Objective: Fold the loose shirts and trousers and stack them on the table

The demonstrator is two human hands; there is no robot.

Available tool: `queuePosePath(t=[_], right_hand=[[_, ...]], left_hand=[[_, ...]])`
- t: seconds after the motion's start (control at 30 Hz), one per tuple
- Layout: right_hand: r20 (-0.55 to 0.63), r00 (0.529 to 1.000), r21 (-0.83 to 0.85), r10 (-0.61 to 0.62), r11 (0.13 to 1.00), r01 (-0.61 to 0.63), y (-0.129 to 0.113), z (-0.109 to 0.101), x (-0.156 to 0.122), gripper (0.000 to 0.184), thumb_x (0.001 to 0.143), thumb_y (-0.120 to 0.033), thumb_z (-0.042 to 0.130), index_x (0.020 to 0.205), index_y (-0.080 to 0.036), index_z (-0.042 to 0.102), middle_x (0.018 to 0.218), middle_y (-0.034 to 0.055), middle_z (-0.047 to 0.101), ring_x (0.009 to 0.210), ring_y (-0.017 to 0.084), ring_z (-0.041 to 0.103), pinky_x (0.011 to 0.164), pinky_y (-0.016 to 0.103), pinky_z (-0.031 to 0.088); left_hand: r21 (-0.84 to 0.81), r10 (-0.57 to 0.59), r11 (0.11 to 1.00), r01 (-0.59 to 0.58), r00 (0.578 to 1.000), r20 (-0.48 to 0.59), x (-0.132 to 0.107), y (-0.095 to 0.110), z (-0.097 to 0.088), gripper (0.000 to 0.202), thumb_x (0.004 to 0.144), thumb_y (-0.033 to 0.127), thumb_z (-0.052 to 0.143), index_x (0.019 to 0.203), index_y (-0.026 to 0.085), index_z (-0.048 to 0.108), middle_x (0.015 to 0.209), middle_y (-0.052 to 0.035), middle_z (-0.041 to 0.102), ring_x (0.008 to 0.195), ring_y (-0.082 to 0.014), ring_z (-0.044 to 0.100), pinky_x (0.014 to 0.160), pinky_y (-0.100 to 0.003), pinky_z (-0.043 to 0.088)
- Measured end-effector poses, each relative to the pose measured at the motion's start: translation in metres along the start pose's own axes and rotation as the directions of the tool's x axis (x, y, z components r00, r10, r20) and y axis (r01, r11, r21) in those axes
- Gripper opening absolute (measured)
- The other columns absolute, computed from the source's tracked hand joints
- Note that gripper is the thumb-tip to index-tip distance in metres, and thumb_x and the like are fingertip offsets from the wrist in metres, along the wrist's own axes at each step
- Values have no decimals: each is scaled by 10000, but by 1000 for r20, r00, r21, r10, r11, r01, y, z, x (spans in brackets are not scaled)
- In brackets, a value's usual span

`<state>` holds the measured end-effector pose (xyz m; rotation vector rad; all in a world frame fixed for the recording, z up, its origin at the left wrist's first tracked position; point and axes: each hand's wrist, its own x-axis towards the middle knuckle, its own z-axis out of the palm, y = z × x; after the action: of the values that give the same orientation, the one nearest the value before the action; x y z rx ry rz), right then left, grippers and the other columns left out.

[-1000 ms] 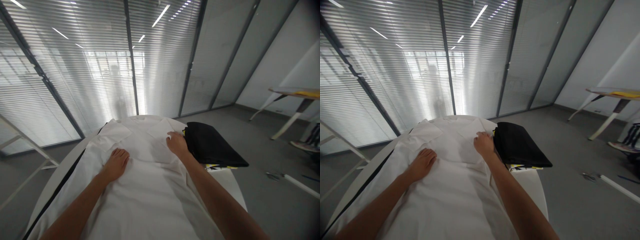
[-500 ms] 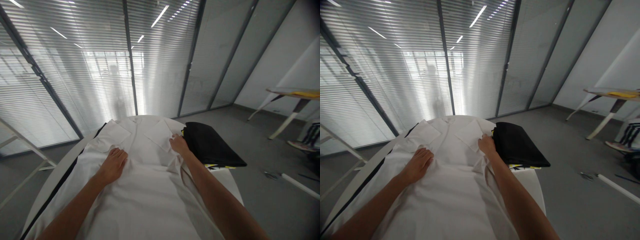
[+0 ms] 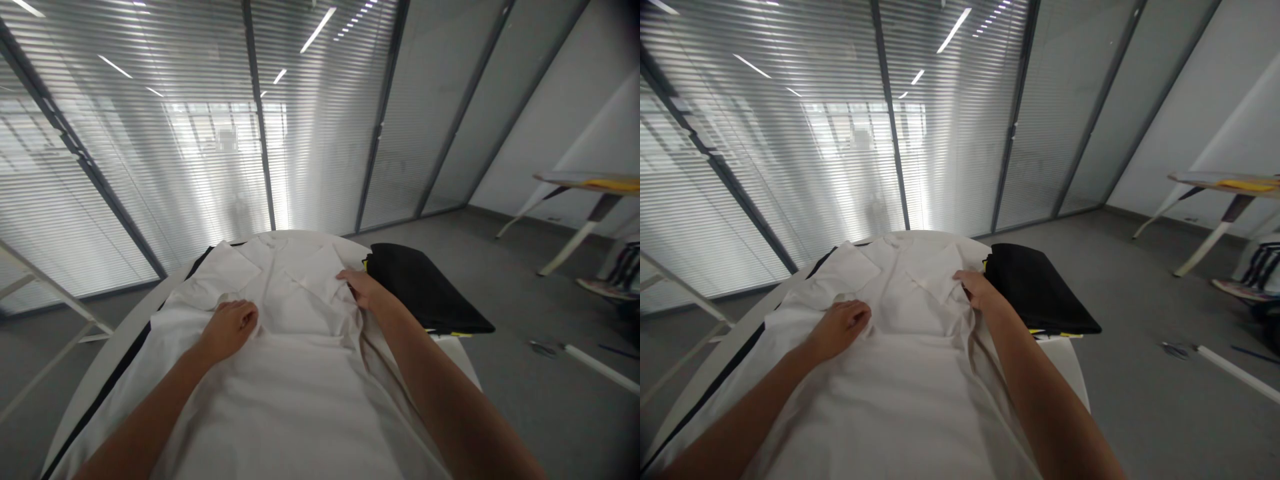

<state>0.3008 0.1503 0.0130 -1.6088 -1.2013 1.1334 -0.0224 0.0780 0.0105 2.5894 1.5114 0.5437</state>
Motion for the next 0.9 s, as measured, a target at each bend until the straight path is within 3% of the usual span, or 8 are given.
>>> queuePosePath(t=[0.17,0.3,0.4,0.47,0.6,0.7,0.8,0.9], right_hand=[[217,974,84,-73,995,56,-18,6,-17,538,805,-158,434,1340,-191,475,990,61,722,768,180,678,721,312,539],[245,927,-126,-283,939,320,-27,22,-29,574,766,-147,470,1338,-174,507,1169,70,672,971,198,647,880,319,492],[279,863,-332,-421,801,498,-29,37,-39,578,758,-118,465,1333,-139,513,1293,100,596,1155,209,557,1014,319,396],[329,834,-460,-443,696,551,-28,47,-47,575,780,-118,442,1353,-127,486,1298,125,581,1192,218,529,1028,329,381],[395,826,-613,-401,555,563,-23,62,-67,632,783,-118,430,1412,-171,389,1408,148,452,1194,235,535,953,342,443],[474,804,-653,-358,470,594,-20,71,-80,694,785,-134,436,1462,-169,284,1503,169,307,1162,262,564,893,364,481],[551,773,-668,-313,389,634,-19,78,-88,712,808,-155,433,1485,-147,212,1486,209,321,1076,292,615,818,400,512],[598,750,-670,-281,339,661,-18,80,-90,681,798,-153,463,1452,-139,273,1388,227,434,1012,299,639,760,406,525]], left_hand=[[-322,-179,935,151,982,-60,50,-3,-10,207,846,337,455,899,215,613,791,-13,642,716,-159,601,700,-291,457],[-677,-393,655,337,916,75,111,7,-17,287,811,407,473,931,184,608,768,-11,624,551,-108,578,589,-247,478],[-699,-465,558,448,866,184,149,20,-15,341,801,469,502,967,185,591,836,-33,641,535,-96,577,550,-234,480],[-635,-468,591,497,853,232,165,27,-9,431,791,559,510,989,182,579,892,-61,659,554,-110,591,524,-236,474],[-394,-465,747,536,844,267,178,33,2,677,677,698,586,1106,175,566,903,-98,686,627,-177,631,501,-249,456],[-187,-394,865,465,862,318,178,30,10,745,612,694,643,1122,153,596,884,-112,696,707,-219,652,546,-259,452],[-71,-275,945,318,894,353,175,25,19,559,582,584,703,944,160,674,893,-98,704,793,-226,647,623,-255,447],[-62,-262,953,298,906,333,172,18,26,285,628,418,676,769,170,681,777,-68,699,753,-208,640,643,-251,439]])
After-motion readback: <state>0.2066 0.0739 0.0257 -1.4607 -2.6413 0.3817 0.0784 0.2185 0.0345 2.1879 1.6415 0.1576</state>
